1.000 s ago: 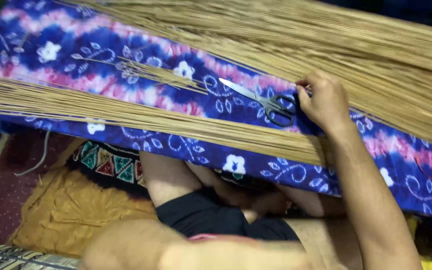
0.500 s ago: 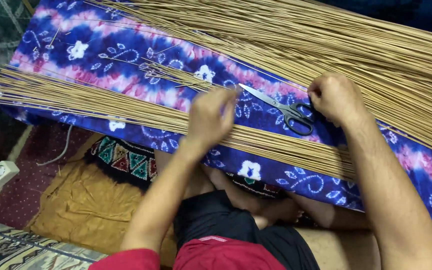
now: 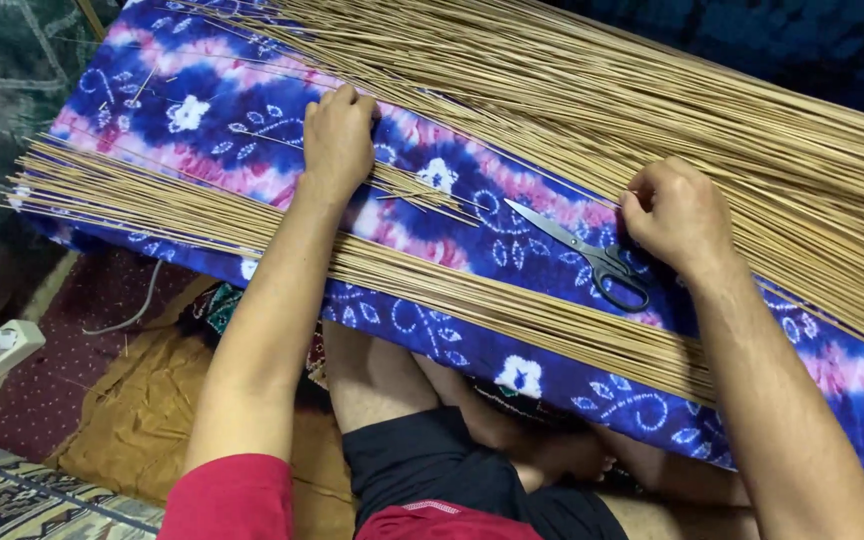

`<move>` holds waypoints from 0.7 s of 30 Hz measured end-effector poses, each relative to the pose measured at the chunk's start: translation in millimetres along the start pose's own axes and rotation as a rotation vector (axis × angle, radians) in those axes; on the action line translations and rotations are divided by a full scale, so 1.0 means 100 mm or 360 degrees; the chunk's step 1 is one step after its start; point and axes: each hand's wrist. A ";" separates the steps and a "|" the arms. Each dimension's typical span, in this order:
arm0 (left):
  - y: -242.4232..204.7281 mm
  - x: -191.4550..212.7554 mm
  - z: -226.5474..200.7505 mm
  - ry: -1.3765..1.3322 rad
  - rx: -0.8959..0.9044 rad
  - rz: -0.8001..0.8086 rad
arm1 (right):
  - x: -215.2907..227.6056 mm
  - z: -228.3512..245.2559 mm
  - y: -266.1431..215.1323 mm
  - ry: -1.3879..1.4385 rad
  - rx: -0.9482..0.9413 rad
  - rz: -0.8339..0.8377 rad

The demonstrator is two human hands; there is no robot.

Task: Aligning bundles of thin wooden sticks and trimming the ends to a uniform length using scissors.

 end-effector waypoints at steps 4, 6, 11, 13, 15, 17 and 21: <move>0.04 -0.01 0.06 0.0062 -0.0139 0.0055 | -0.09 0.11 0.17 0.0060 0.0110 -0.0137; 0.04 0.07 0.08 0.0060 -0.0211 0.0064 | -0.09 0.18 0.23 0.0077 0.0118 -0.0126; -0.15 0.15 0.09 -0.0337 -0.0563 0.0425 | -0.36 -0.02 0.27 0.0154 0.0265 -0.0319; -0.14 0.26 0.04 -0.0383 -0.0565 0.0398 | -0.45 -0.05 0.36 0.0101 0.0320 -0.0353; -0.11 0.31 0.03 -0.0424 -0.0563 0.0359 | -0.45 0.00 0.49 0.0046 0.0385 -0.0395; -0.06 0.30 0.02 -0.0367 -0.0484 0.0263 | -0.37 0.13 0.65 -0.0011 0.0528 -0.0462; -0.10 0.15 0.01 -0.0341 -0.0418 0.0273 | -0.44 0.29 0.93 -0.0092 0.0618 -0.0484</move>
Point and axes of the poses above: each hand's wrist, its own y-axis towards the middle knuckle, its own x-axis out of the back of the hand, z = x × y, and after that the axes turned 12 degrees about x, right-handed
